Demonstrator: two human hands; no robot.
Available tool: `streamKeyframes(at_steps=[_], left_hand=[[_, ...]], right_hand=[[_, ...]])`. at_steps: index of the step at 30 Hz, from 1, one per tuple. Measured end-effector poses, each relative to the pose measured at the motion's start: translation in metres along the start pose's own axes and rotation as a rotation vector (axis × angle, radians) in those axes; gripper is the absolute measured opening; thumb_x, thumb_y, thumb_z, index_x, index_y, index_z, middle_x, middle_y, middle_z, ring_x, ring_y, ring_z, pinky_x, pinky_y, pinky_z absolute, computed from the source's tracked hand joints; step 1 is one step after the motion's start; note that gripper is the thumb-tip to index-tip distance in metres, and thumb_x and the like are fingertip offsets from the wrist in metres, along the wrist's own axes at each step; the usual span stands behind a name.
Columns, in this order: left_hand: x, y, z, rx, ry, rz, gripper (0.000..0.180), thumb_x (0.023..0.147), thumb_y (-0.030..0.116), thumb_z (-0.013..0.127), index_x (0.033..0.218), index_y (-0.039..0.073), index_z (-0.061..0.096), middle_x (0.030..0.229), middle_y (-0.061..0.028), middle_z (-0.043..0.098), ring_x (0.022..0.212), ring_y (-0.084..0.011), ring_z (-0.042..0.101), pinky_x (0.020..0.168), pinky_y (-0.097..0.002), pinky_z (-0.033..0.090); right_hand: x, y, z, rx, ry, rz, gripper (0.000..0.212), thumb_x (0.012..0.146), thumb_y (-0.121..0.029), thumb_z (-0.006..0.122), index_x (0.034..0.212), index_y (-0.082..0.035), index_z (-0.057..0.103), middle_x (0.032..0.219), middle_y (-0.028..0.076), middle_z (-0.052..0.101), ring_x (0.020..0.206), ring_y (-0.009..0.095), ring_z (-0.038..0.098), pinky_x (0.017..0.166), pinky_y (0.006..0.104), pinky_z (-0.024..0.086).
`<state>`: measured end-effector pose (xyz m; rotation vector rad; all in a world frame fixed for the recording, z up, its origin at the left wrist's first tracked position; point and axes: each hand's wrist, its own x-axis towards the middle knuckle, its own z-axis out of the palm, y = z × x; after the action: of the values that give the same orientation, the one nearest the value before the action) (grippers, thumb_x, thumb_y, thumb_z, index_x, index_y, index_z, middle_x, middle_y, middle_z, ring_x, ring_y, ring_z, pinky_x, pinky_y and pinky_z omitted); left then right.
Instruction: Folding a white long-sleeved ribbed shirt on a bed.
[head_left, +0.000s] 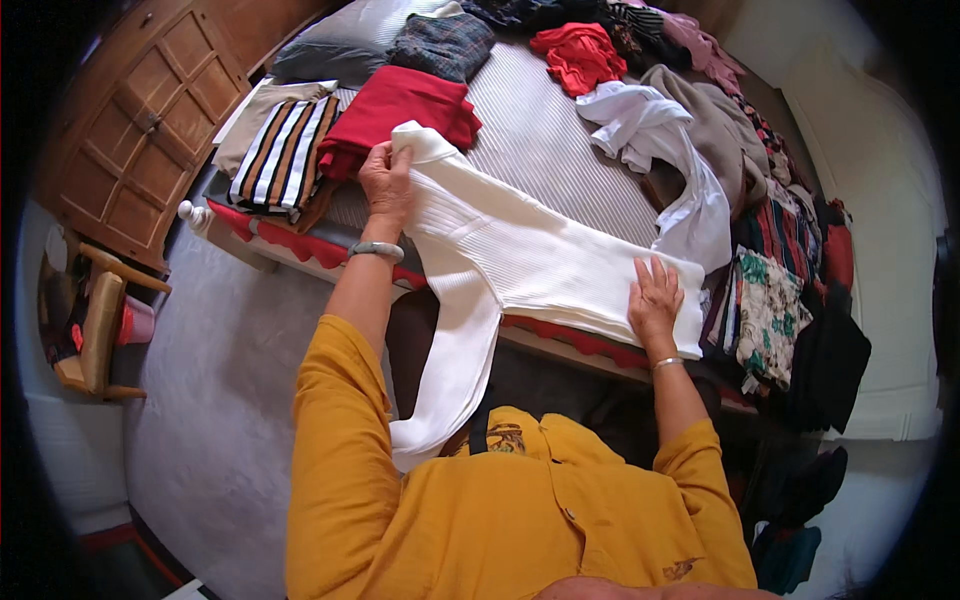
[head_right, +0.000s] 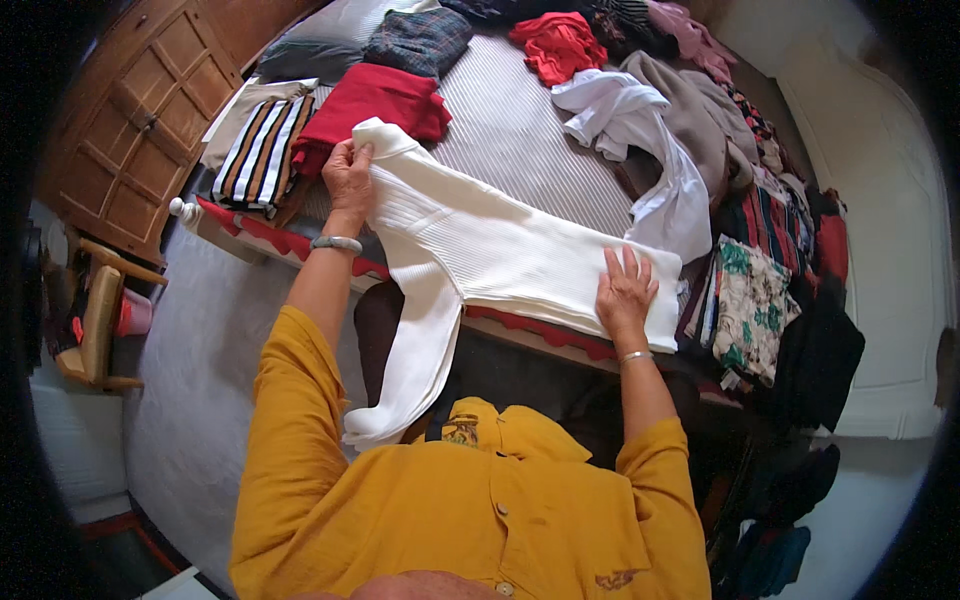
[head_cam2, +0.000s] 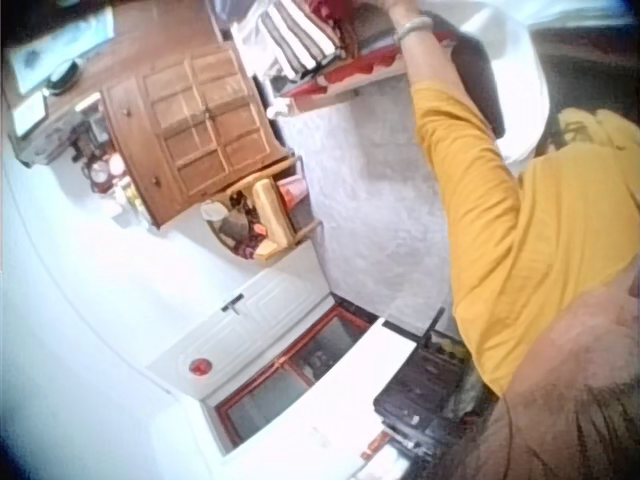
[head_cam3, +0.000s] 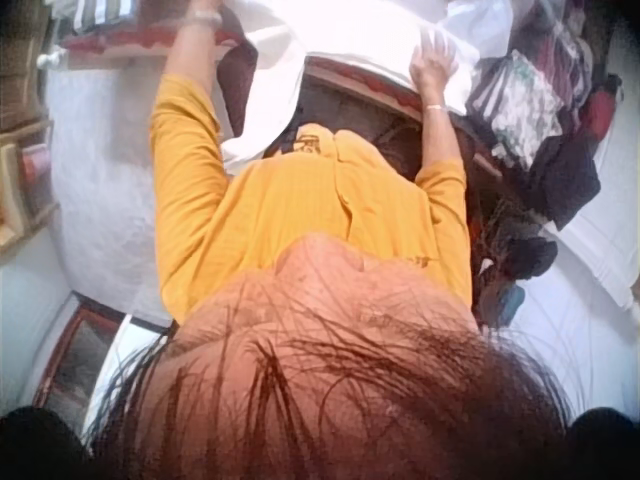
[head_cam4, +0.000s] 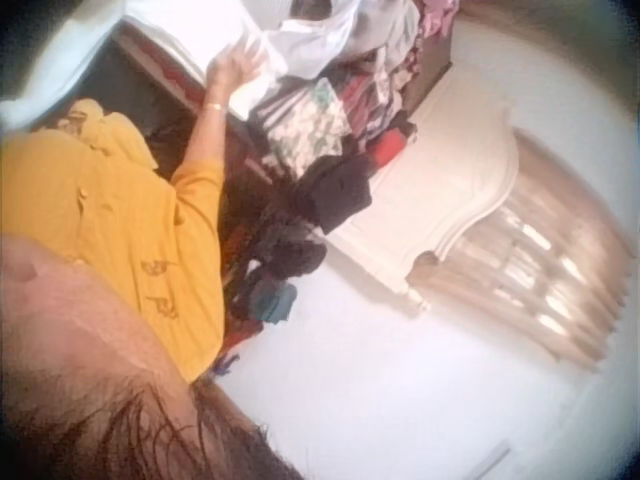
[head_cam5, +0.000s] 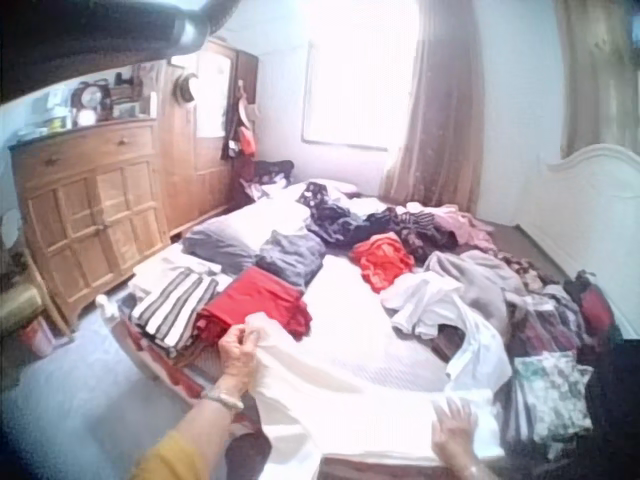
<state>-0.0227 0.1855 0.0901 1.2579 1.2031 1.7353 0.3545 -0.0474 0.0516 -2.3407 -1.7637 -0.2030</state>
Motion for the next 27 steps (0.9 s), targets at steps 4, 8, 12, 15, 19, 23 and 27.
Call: streamKeyframes(at_steps=[4, 8, 12, 15, 19, 23, 27], left_hand=[[0.004, -0.019, -0.007, 0.552, 0.112, -0.106, 0.032, 0.073, 0.017, 0.066, 0.099, 0.000, 0.061, 0.089, -0.0154, 0.062, 0.088, -0.0312, 0.060, 0.081, -0.0399, 0.046], [-0.011, 0.028, 0.036, 0.813, 0.004, 0.689, 0.038, 0.069, 0.007, 0.059, 0.107, 0.004, 0.060, 0.113, -0.0128, 0.056, 0.116, -0.0310, 0.045, 0.099, -0.0435, 0.032], [-0.003, 0.033, 0.050, 1.260, -0.759, 0.773, 0.040, 0.071, 0.008, 0.055, 0.110, 0.015, 0.062, 0.118, -0.0059, 0.055, 0.128, -0.0294, 0.037, 0.107, -0.0537, 0.020], [0.016, 0.020, 0.045, 1.489, -1.013, 0.620, 0.031, 0.075, 0.014, 0.055, 0.103, 0.012, 0.066, 0.116, -0.0074, 0.058, 0.126, -0.0292, 0.040, 0.109, -0.0547, 0.017], [0.028, 0.032, 0.055, 1.590, -1.200, 0.424, 0.026, 0.077, 0.017, 0.052, 0.093, 0.007, 0.070, 0.110, -0.0113, 0.063, 0.122, -0.0311, 0.046, 0.110, -0.0527, 0.016], [0.038, 0.050, 0.058, 1.669, -1.006, 0.408, 0.026, 0.078, 0.017, 0.053, 0.096, 0.007, 0.069, 0.112, -0.0162, 0.062, 0.114, -0.0323, 0.051, 0.109, -0.0505, 0.018], [0.027, 0.034, 0.047, 1.696, -0.817, 0.445, 0.030, 0.076, 0.012, 0.056, 0.104, 0.011, 0.066, 0.114, -0.0138, 0.056, 0.120, -0.0318, 0.046, 0.108, -0.0510, 0.019]], right_hand=[[0.003, -0.003, 0.004, 0.010, 0.016, -0.020, 0.044, 0.086, -0.026, 0.053, 0.130, -0.024, 0.050, 0.142, 0.005, 0.037, 0.129, 0.036, 0.029, 0.101, 0.0625, 0.023], [0.002, 0.003, 0.002, 0.003, 0.022, 0.002, 0.045, 0.085, -0.027, 0.054, 0.130, -0.024, 0.051, 0.141, 0.005, 0.037, 0.129, 0.036, 0.030, 0.101, 0.0624, 0.023], [0.002, 0.001, 0.003, -0.014, 0.037, -0.007, 0.044, 0.085, -0.027, 0.054, 0.130, -0.024, 0.051, 0.141, 0.004, 0.038, 0.129, 0.035, 0.030, 0.102, 0.0617, 0.022], [0.002, -0.003, 0.001, -0.020, 0.038, -0.004, 0.044, 0.085, -0.026, 0.054, 0.130, -0.024, 0.051, 0.141, 0.005, 0.038, 0.129, 0.034, 0.031, 0.102, 0.0587, 0.023], [0.001, -0.003, -0.004, -0.016, 0.030, 0.003, 0.044, 0.085, -0.025, 0.054, 0.129, -0.023, 0.051, 0.141, 0.005, 0.038, 0.129, 0.034, 0.031, 0.103, 0.0556, 0.023], [0.000, -0.002, -0.007, -0.003, 0.034, 0.005, 0.045, 0.085, -0.025, 0.053, 0.130, -0.023, 0.051, 0.142, 0.005, 0.038, 0.130, 0.034, 0.031, 0.103, 0.0564, 0.023], [0.002, -0.005, 0.002, 0.011, 0.018, -0.006, 0.045, 0.085, -0.028, 0.055, 0.129, -0.025, 0.051, 0.141, 0.004, 0.037, 0.130, 0.034, 0.029, 0.102, 0.0612, 0.024]])
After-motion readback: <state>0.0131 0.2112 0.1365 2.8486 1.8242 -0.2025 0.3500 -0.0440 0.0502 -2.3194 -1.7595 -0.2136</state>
